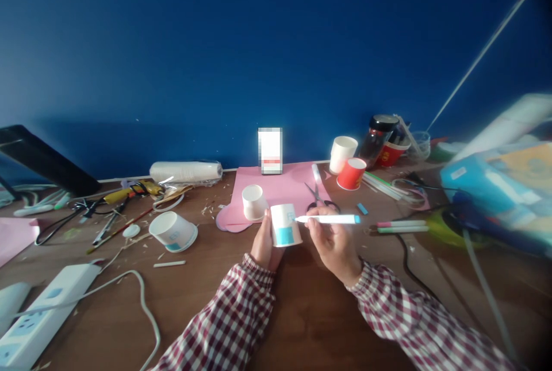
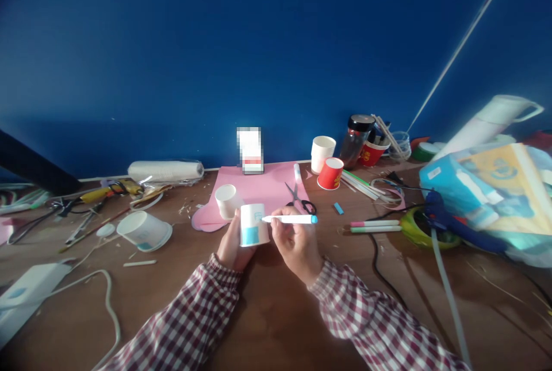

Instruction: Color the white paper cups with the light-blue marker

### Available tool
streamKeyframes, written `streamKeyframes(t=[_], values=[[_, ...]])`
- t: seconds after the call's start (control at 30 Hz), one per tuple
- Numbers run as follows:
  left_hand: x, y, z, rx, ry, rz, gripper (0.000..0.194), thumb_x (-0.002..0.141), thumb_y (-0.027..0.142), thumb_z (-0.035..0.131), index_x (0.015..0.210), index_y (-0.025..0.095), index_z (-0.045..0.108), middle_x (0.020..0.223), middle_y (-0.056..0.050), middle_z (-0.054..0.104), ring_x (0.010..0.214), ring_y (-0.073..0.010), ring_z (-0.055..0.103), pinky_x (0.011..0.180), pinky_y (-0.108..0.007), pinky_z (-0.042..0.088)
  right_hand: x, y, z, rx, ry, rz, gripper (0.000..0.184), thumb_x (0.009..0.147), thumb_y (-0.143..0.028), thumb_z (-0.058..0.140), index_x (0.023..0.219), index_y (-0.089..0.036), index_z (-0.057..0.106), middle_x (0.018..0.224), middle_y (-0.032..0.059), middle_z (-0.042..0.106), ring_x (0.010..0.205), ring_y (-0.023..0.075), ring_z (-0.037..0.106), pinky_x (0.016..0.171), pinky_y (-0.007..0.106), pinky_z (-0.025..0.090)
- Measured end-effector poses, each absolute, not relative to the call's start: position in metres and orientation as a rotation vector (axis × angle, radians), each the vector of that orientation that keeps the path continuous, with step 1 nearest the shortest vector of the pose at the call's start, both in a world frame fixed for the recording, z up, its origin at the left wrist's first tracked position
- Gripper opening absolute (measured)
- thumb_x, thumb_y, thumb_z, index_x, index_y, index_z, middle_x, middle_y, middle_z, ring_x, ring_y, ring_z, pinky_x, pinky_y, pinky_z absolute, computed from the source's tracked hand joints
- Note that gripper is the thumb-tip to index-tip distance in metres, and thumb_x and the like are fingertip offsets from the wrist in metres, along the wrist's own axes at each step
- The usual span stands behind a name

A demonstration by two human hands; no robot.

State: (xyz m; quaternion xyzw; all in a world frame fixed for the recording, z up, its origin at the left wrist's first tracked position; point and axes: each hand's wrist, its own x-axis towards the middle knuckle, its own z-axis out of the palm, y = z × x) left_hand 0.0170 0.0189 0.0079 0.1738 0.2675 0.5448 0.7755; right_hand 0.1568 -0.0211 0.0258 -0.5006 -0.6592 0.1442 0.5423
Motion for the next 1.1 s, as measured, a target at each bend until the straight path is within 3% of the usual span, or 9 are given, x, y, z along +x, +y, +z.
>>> streamKeyframes(t=[0.2,0.4,0.5,0.6,0.83,1.0,1.1], values=[[0.015,0.019,0.004,0.432,0.584,1.167,0.043,0.083,0.054,0.066,0.087,0.012,0.067,0.076,-0.007,0.067,0.070,-0.0182,0.063,0.071,-0.031,0.052,0.156,-0.020,0.025,-1.131,-1.442,0.415,0.017,0.098,-0.032,0.051,0.091,-0.020,0.060,0.077,0.0030,0.065,0.069,0.0162,0.065,0.063,0.028,0.056],[0.013,0.018,0.005,0.448,0.649,1.151,0.054,0.086,0.060,0.056,0.097,0.009,0.068,0.088,-0.014,0.071,0.081,-0.0245,0.067,0.076,-0.037,0.054,0.152,-0.022,0.024,-1.122,-1.434,0.402,0.018,0.101,-0.025,0.043,0.108,-0.021,0.059,0.086,0.0040,0.068,0.071,0.0153,0.066,0.068,0.030,0.057],[0.013,0.019,0.004,0.401,0.681,1.151,0.057,0.089,0.062,0.050,0.100,0.010,0.068,0.092,-0.015,0.071,0.084,-0.0264,0.068,0.081,-0.041,0.055,0.147,-0.023,0.022,-1.141,-1.520,0.375,0.011,0.096,-0.022,0.054,0.107,-0.022,0.058,0.090,0.0044,0.069,0.078,0.0169,0.069,0.075,0.031,0.058],[0.014,0.019,0.003,0.384,0.694,1.167,0.057,0.091,0.062,0.045,0.102,0.010,0.067,0.090,-0.014,0.071,0.083,-0.0259,0.069,0.082,-0.043,0.056,0.144,-0.023,0.019,-1.104,-1.542,0.399,0.024,0.089,-0.019,0.065,0.111,-0.022,0.056,0.090,0.0023,0.068,0.077,0.0167,0.069,0.076,0.031,0.059],[0.016,0.020,0.008,0.327,0.710,1.229,0.053,0.092,0.059,0.046,0.103,0.011,0.064,0.083,-0.012,0.071,0.076,-0.0240,0.070,0.078,-0.042,0.059,0.146,-0.021,0.014,-1.087,-1.557,0.428,0.027,0.089,-0.019,0.066,0.113,-0.022,0.054,0.094,0.0028,0.065,0.079,0.0164,0.069,0.077,0.031,0.059],[0.016,0.021,0.006,0.340,0.655,1.236,0.053,0.091,0.059,0.048,0.111,0.011,0.061,0.089,-0.013,0.072,0.086,-0.0283,0.071,0.084,-0.047,0.057,0.148,-0.020,0.012,-1.148,-1.546,0.470,0.027,0.089,-0.024,0.066,0.113,-0.022,0.054,0.095,0.0050,0.066,0.083,0.0201,0.069,0.078,0.034,0.059],[0.016,0.021,0.002,0.355,0.607,1.212,0.043,0.089,0.047,0.055,0.113,0.011,0.061,0.096,-0.013,0.072,0.093,-0.0278,0.069,0.091,-0.046,0.054,0.150,-0.017,0.012,-1.168,-1.538,0.438,0.023,0.091,-0.025,0.064,0.112,-0.022,0.054,0.092,0.0050,0.068,0.083,0.0211,0.069,0.078,0.035,0.058]])
